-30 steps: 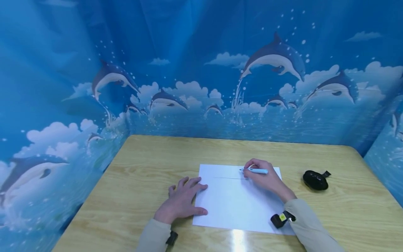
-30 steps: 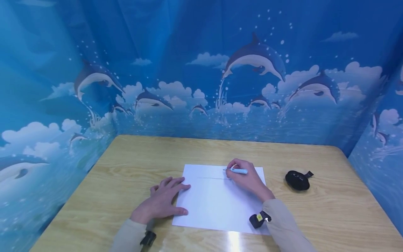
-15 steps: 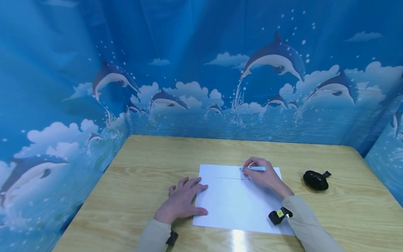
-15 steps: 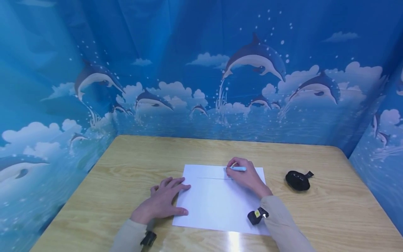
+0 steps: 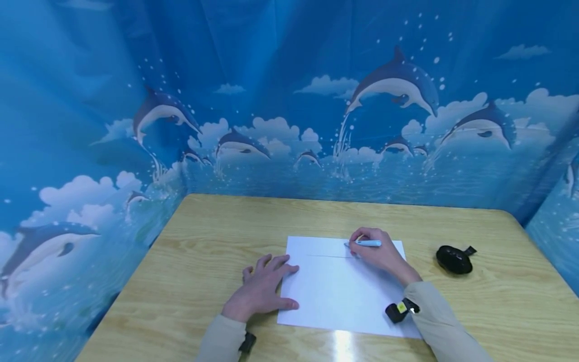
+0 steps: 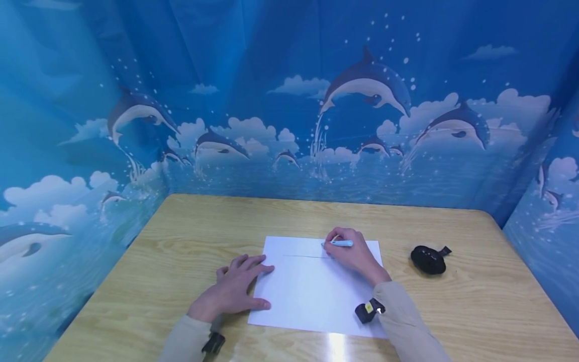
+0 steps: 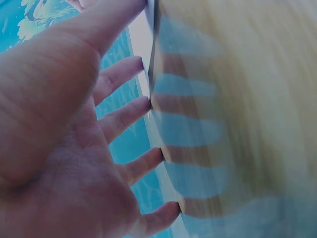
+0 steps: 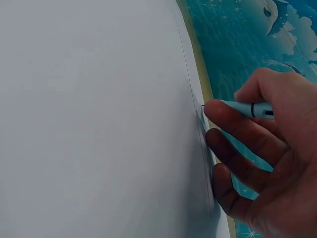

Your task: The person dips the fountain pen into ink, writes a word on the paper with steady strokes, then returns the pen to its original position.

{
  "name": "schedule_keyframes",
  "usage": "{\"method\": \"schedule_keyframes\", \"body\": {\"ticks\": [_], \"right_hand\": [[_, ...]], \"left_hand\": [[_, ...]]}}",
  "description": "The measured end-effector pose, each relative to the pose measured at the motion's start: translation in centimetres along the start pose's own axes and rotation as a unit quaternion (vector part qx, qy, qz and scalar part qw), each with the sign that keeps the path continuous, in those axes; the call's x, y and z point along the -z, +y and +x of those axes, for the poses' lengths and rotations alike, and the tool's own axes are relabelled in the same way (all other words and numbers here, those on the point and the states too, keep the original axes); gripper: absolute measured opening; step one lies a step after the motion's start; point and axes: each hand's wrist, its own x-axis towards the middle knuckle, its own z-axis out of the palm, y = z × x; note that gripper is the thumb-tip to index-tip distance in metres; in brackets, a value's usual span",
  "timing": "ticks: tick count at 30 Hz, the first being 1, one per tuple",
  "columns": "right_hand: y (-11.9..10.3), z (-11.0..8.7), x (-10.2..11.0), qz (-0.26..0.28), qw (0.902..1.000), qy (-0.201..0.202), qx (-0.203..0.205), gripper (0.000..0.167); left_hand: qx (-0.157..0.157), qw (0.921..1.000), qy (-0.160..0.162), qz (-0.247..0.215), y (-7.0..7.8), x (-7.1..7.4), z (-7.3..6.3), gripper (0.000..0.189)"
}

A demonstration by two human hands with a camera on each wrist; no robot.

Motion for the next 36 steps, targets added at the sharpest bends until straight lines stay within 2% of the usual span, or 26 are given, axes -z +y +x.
{"method": "schedule_keyframes", "body": {"ticks": [9,20,36], "right_hand": [[-0.01,-0.25,0.06,0.016,0.9998,-0.007,0.001,0.014],[0.1,-0.31,0.16,0.014,0.9999,-0.009,-0.001,0.011],[-0.22,-0.93,0.03,0.006,0.9998,-0.019,-0.002,0.009]], "left_hand": [[0.003,1.0,-0.004,-0.002,-0.01,-0.05,-0.03,0.079],[0.001,0.9999,-0.003,-0.01,0.2,0.07,-0.12,0.078],[0.002,1.0,0.0,0.003,0.12,0.05,-0.01,0.079]]}}
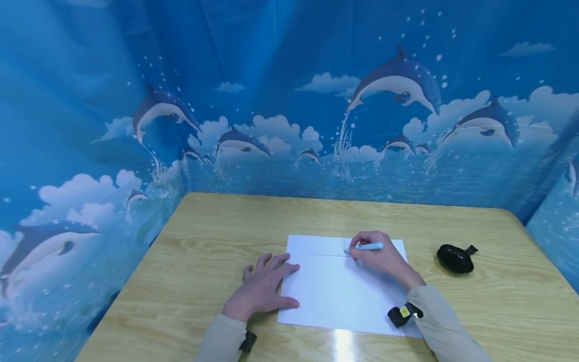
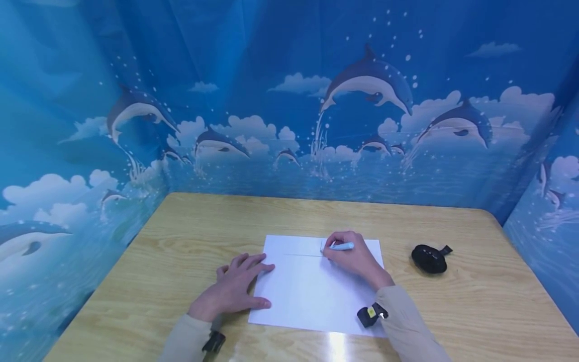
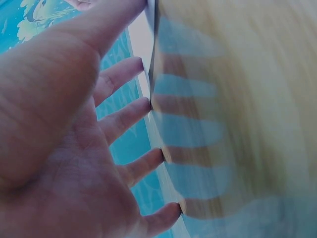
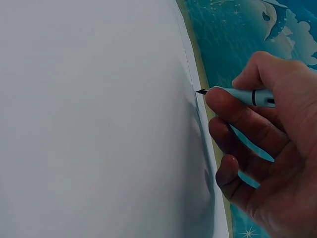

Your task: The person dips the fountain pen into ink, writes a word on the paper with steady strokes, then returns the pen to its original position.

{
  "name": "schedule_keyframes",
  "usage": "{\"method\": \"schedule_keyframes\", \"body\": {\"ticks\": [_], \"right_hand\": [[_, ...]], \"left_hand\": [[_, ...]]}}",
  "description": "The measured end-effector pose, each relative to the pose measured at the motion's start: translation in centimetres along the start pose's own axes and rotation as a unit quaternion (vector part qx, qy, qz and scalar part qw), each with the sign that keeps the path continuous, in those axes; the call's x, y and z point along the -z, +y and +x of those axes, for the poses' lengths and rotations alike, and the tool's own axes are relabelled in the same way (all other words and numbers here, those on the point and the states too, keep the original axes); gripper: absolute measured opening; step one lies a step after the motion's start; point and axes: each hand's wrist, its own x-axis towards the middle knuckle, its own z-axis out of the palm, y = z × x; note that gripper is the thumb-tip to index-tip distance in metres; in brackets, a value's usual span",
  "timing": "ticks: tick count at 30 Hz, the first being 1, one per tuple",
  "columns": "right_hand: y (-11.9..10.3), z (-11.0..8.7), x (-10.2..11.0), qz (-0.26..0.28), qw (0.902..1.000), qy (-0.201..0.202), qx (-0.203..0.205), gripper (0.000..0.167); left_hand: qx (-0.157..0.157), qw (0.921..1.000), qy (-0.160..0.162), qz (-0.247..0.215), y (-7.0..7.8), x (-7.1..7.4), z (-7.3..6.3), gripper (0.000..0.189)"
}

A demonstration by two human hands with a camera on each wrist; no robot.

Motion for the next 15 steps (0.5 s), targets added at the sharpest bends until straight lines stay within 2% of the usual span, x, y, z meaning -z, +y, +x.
{"method": "schedule_keyframes", "body": {"ticks": [8,15], "right_hand": [[-0.12,-0.24,-0.16,0.002,1.0,-0.004,0.003,0.008],[0.01,-0.54,-0.34,-0.006,0.9996,-0.005,0.027,0.005]], "left_hand": [[0.002,1.0,0.0,-0.005,0.0,0.02,0.02,0.079],[0.006,0.9999,-0.006,-0.012,-0.12,0.02,0.09,0.079]]}}
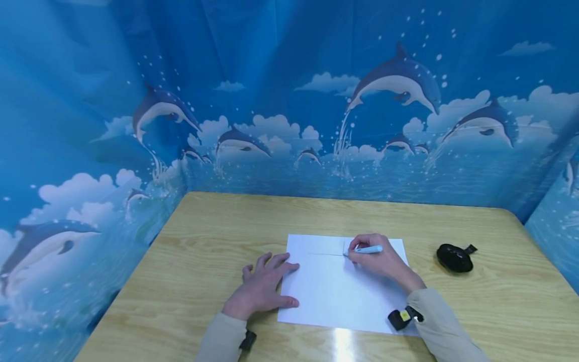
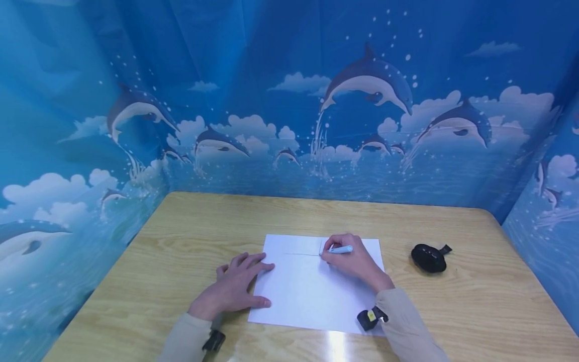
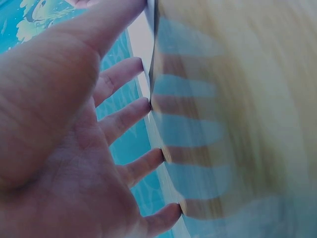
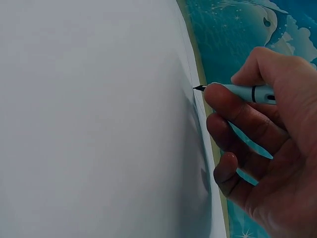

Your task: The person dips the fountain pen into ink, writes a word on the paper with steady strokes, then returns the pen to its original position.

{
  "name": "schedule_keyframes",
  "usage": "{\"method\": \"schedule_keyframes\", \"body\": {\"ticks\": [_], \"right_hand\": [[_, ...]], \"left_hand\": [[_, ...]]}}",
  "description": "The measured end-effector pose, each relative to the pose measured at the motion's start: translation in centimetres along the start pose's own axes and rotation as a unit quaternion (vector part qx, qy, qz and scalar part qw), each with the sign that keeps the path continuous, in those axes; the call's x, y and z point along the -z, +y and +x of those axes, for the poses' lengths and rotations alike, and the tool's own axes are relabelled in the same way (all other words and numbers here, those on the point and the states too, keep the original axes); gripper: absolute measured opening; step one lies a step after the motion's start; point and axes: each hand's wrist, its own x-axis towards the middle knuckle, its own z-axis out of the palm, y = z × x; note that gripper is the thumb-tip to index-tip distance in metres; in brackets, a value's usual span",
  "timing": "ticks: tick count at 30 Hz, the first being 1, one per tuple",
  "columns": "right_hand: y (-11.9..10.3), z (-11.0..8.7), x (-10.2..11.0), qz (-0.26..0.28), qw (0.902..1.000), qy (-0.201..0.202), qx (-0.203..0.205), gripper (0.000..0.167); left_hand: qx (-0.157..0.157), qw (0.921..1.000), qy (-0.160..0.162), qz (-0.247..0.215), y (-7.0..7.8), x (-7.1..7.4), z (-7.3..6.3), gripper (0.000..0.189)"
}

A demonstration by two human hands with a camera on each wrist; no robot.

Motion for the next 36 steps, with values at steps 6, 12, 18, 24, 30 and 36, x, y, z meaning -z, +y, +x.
{"method": "schedule_keyframes", "body": {"ticks": [6,12,18,24,30,36], "right_hand": [[-0.2,-0.2,-0.2,-0.001,0.9999,-0.003,-0.009,0.005],[-0.3,-0.5,-0.2,0.013,0.9998,-0.012,-0.012,0.006],[-0.2,-0.7,-0.4,0.025,0.9993,-0.024,-0.016,0.005],[-0.2,-0.9,-0.5,0.031,0.9991,-0.028,-0.012,0.004],[-0.3,-1.0,-0.6,0.035,0.9989,-0.029,-0.01,0.005],[-0.4,-1.2,-0.7,0.023,0.9991,-0.033,-0.01,0.004]], "left_hand": [[0.0,1.0,-0.001,0.001,0.0,0.1,0.0,0.079],[0.003,1.0,-0.003,0.004,0.2,0.1,-0.1,0.08],[0.001,1.0,-0.001,0.003,0.1,0.1,-0.1,0.08],[-0.002,1.0,0.002,0.003,0.2,0.1,-0.2,0.079],[-0.004,1.0,0.004,0.004,0.2,0.1,-0.2,0.079],[-0.008,0.9999,0.006,0.011,0.1,0.0,-0.1,0.079]]}}
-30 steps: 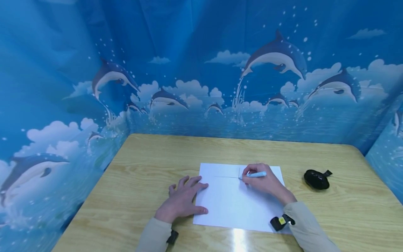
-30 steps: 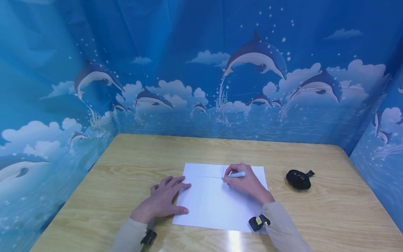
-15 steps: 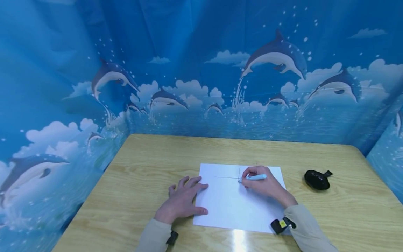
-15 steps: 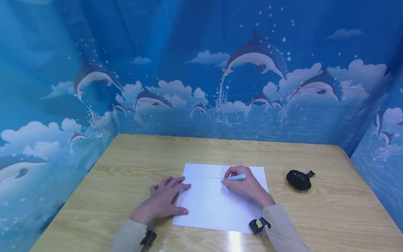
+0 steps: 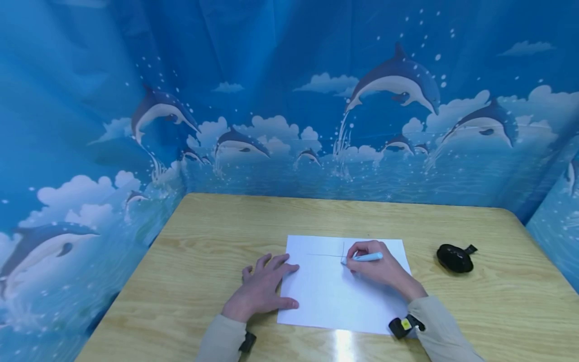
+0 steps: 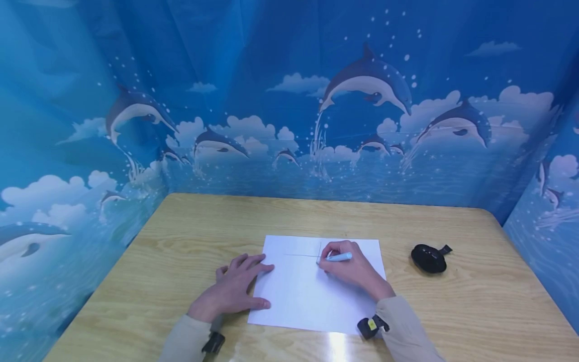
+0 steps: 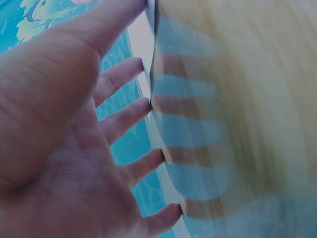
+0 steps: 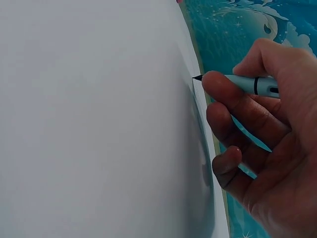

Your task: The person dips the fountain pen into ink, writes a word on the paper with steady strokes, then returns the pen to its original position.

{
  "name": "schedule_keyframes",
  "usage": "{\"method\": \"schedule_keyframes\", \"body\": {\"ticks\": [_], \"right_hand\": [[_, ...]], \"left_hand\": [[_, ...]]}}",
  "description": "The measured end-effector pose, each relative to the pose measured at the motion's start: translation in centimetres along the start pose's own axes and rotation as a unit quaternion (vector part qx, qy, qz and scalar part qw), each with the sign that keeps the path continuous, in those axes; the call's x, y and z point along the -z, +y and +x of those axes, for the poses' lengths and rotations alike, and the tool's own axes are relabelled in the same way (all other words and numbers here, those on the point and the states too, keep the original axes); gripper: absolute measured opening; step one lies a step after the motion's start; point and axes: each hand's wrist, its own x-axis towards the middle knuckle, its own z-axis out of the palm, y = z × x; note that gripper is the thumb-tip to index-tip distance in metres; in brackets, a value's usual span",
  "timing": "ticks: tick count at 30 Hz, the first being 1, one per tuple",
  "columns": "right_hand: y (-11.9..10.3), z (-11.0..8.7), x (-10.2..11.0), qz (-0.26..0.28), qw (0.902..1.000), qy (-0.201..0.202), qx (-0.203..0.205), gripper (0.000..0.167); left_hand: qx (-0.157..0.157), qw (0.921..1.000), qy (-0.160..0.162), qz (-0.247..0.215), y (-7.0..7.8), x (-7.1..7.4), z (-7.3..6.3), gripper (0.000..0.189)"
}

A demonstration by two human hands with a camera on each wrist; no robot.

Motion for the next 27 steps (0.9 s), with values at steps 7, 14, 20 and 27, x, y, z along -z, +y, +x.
{"method": "schedule_keyframes", "body": {"ticks": [7,14,20,27], "right_hand": [[-0.08,-0.13,-0.03,0.003,0.9999,-0.007,0.012,0.003],[-0.04,-0.2,0.02,0.005,0.9997,-0.007,0.022,0.003],[0.01,-0.27,-0.04,0.001,0.9996,-0.005,0.029,0.003],[0.0,-0.38,-0.14,0.001,0.9993,-0.009,0.036,0.004]], "left_hand": [[0.0,1.0,0.0,0.003,-0.02,-0.03,0.03,0.08],[0.001,1.0,-0.001,0.0,0.01,-0.02,0.0,0.079],[0.002,1.0,-0.001,-0.001,0.08,0.03,-0.06,0.079],[0.001,1.0,-0.001,0.003,0.1,0.03,-0.04,0.079]]}}
